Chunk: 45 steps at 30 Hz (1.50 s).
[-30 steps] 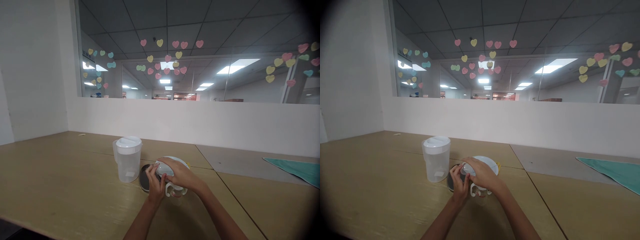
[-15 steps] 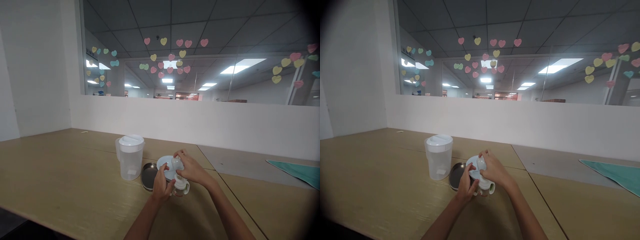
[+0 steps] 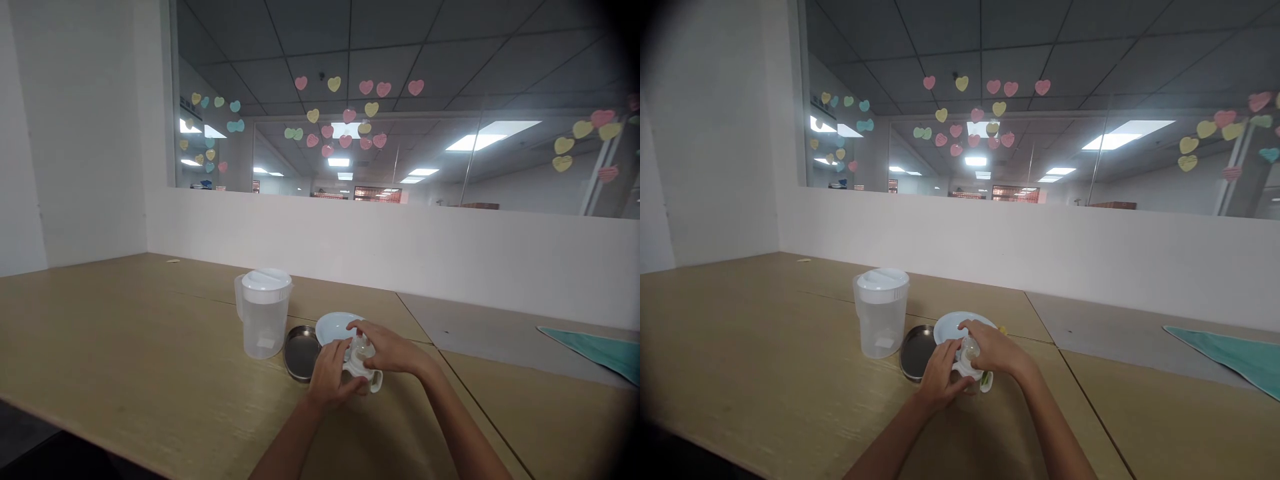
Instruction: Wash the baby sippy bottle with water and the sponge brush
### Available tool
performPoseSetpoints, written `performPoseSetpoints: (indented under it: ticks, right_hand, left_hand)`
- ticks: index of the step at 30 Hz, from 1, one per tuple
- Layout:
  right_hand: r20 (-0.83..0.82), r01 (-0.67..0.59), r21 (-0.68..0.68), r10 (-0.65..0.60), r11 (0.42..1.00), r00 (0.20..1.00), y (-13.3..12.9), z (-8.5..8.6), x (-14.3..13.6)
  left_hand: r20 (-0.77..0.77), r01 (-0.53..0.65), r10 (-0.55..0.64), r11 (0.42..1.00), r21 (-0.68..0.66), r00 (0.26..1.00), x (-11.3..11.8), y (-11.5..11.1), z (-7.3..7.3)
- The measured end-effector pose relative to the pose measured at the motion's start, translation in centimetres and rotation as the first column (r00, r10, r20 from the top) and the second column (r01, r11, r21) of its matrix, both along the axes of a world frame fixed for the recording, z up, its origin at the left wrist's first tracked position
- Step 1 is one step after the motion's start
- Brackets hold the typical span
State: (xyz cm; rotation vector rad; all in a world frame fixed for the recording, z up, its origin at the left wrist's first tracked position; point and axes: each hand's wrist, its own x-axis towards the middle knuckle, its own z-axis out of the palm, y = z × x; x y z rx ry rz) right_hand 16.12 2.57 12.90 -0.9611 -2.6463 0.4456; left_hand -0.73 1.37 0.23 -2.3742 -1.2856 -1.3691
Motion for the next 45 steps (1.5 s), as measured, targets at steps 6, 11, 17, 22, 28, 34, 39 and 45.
performPoseSetpoints:
  ticks: [6, 11, 17, 22, 28, 34, 39, 45]
  right_hand:
    - [0.060, 0.021, 0.007, -0.022, 1.000, 0.998, -0.12, 0.46, -0.25]
    - [0.067, 0.029, 0.003, -0.029, 1.000, 0.997, -0.12, 0.38, -0.29]
    - [0.055, 0.036, 0.006, -0.037, 0.999, 0.998, 0.01, 0.29, -0.26]
    - [0.066, 0.057, 0.049, -0.060, 0.997, 0.996, -0.11, 0.26, -0.54]
    - [0.096, 0.095, 0.078, -0.103, 0.992, 0.990, -0.30, 0.41, -0.89]
    - [0.074, 0.090, 0.055, -0.094, 0.994, 0.993, 0.07, 0.32, -0.66]
    - [0.049, 0.085, 0.021, -0.086, 0.996, 0.995, 0.24, 0.33, -0.60]
    - [0.064, 0.097, 0.000, -0.097, 0.995, 0.993, 0.22, 0.68, -0.62]
  left_hand:
    - [-0.016, -0.020, 0.020, 1.000, -0.002, 1.000, 0.15, 0.05, 0.00]
    - [-0.010, -0.030, 0.030, 0.999, 0.019, 0.999, 0.31, 0.07, -0.14]
    - [-0.001, -0.035, 0.035, 0.999, -0.017, 0.999, 0.49, 0.05, 0.03]
    - [0.013, -0.031, 0.032, 0.999, -0.036, 0.999, 0.56, 0.09, 0.14]
    - [0.021, -0.023, 0.024, 0.999, -0.050, 0.999, 0.56, -0.12, 0.06]
    - [0.020, -0.035, 0.036, 0.998, -0.053, 0.999, 0.62, -0.22, 0.15]
    - [0.004, -0.047, 0.047, 0.998, -0.031, 0.999, 0.66, -0.26, 0.12]
    - [-0.006, -0.048, 0.048, 0.999, -0.014, 0.999, 0.67, -0.26, 0.11]
